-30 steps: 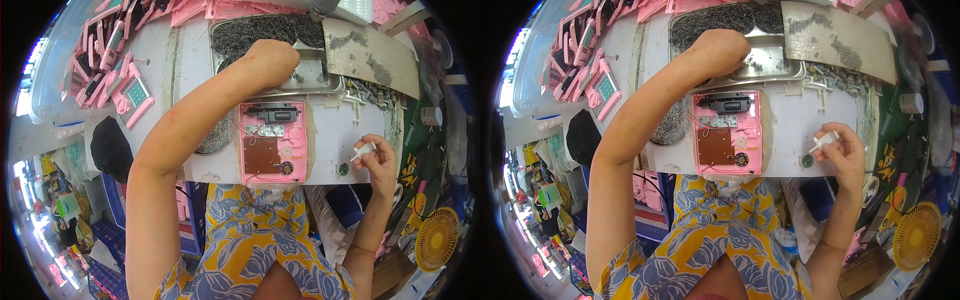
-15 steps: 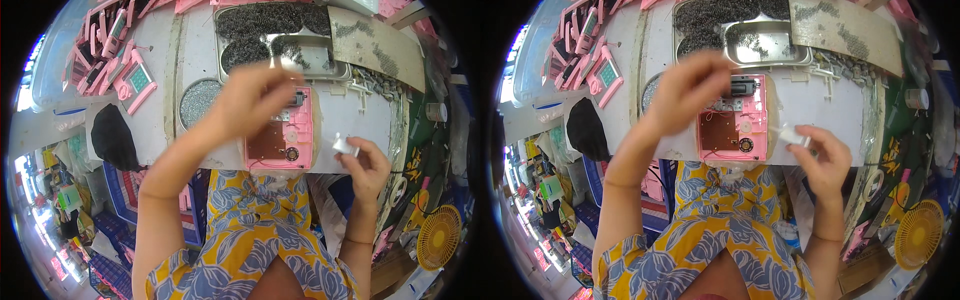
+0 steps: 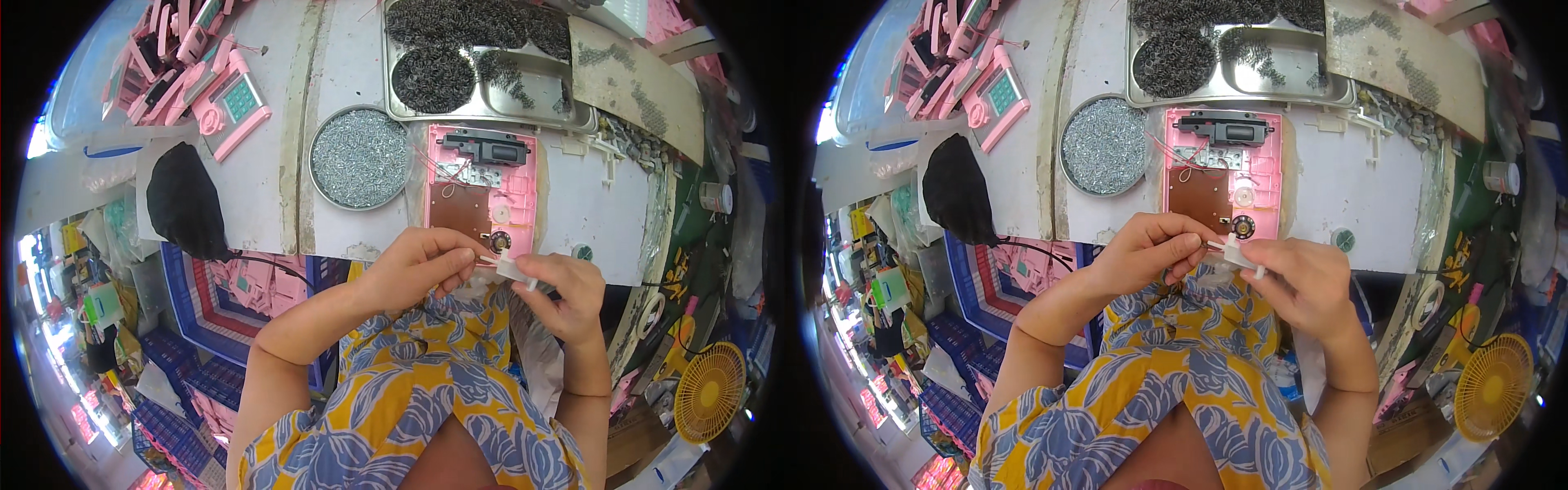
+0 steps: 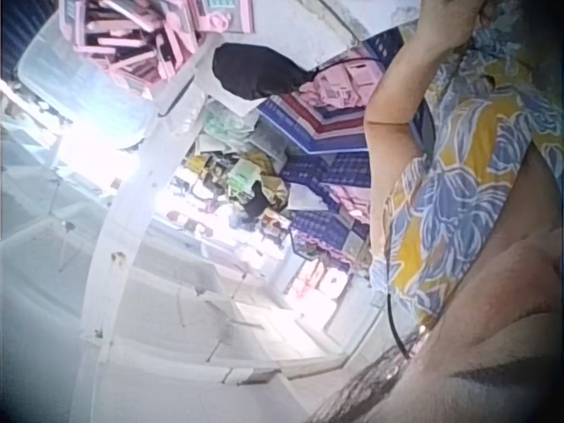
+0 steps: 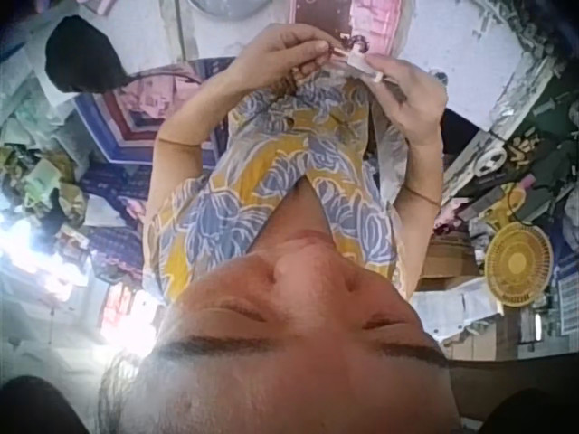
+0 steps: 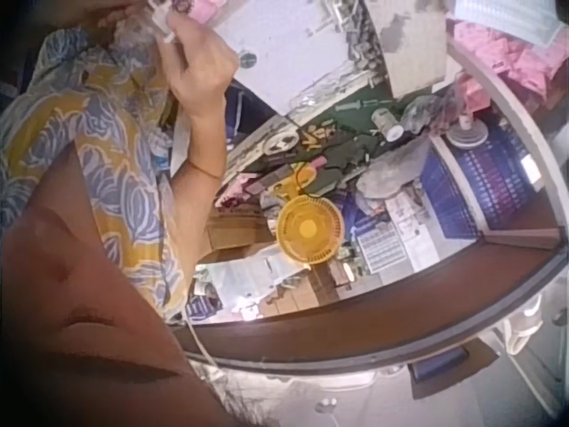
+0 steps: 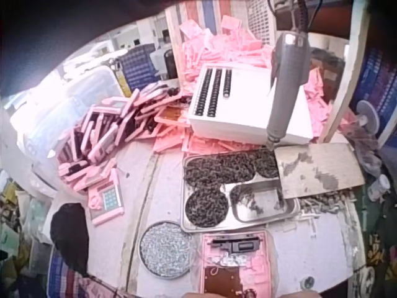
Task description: Assembling a pink toy cash register by soldering internal wires and using an electric screwdriver.
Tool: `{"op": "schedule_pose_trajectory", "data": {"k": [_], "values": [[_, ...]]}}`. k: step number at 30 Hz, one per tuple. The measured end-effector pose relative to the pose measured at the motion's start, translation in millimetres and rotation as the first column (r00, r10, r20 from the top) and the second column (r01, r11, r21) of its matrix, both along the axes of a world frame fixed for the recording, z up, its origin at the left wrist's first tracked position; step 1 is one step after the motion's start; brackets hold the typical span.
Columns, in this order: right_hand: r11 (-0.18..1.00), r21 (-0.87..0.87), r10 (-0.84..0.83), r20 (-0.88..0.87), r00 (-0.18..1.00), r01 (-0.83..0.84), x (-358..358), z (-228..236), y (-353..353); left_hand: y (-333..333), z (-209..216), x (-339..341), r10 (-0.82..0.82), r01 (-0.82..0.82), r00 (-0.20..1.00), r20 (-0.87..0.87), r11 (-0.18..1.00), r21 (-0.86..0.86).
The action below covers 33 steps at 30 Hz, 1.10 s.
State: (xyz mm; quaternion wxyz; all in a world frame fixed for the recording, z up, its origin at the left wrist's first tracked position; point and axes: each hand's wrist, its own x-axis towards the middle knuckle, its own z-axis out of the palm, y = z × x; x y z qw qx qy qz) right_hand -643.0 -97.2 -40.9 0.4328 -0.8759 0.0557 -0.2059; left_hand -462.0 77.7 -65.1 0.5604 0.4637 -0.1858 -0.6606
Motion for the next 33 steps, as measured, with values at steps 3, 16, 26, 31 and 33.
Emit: {"op": "schedule_pose_trajectory", "data": {"k": [3,16,26,31,33], "values": [[0.996,-0.074,0.053,0.095,0.994,-0.046,1,-8,4,-3,1,2,-0.028,0.029,0.999,-0.043,0.999,0.026],[0.549,0.801,-0.197,-0.155,0.968,0.24,-43,-24,-14,-61,3,-2,0.122,0.196,0.31,0.943,0.962,-0.189],[0.925,0.169,-0.321,-0.132,0.938,0.341,-19,-27,-52,-50,-16,-7,0.28,0.278,0.049,0.959,0.918,-0.283],[0.972,-0.186,-0.171,-0.129,0.977,0.145,9,-25,-49,-26,-28,5,0.418,0.239,0.098,0.903,0.871,-0.429],[0.96,-0.265,-0.137,-0.146,0.98,0.094,14,-22,-49,-27,-34,4,0.436,0.235,0.098,0.894,0.863,-0.447]]}}
